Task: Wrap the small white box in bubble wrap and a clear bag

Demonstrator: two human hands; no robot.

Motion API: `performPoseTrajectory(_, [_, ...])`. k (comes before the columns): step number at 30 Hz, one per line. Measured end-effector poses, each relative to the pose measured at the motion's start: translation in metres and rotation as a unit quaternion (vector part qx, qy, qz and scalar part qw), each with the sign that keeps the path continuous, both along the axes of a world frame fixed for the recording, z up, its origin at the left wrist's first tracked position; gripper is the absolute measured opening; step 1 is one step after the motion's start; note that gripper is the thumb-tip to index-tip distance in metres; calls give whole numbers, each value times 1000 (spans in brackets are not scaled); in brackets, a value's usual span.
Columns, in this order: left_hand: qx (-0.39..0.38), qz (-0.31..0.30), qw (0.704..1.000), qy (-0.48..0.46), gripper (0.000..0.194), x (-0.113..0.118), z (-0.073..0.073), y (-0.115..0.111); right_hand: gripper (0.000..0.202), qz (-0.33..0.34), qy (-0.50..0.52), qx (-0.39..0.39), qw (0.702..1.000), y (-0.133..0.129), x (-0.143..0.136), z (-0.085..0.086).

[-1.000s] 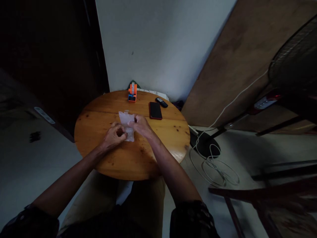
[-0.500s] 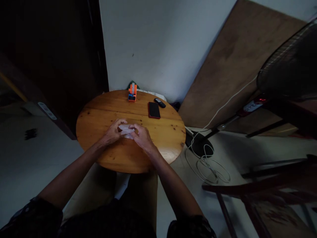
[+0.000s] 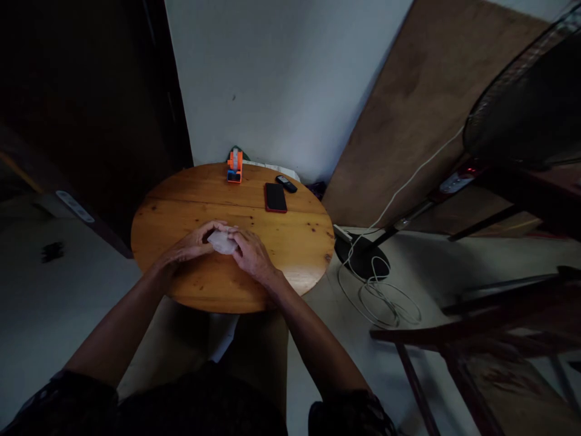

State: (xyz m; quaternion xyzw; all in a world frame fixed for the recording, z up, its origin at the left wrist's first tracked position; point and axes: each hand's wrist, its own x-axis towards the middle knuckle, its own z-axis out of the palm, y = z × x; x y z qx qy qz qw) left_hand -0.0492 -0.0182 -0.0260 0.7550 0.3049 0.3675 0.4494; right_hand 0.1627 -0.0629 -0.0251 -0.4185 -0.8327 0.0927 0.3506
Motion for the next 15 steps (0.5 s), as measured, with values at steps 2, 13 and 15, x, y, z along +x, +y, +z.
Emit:
performPoseTrajectory(2, [12, 4, 1000, 21, 51, 0, 0, -1, 35, 6, 13, -2, 1000, 3, 0, -1])
performPoseTrajectory(13, [-21, 103, 994, 19, 33, 12, 2, -3, 18, 4, 268, -256, 929, 20, 2, 15])
performPoseTrajectory(15, [-39, 102, 994, 29, 38, 11, 5, -4, 22, 0, 313, -328, 892, 23, 0, 17])
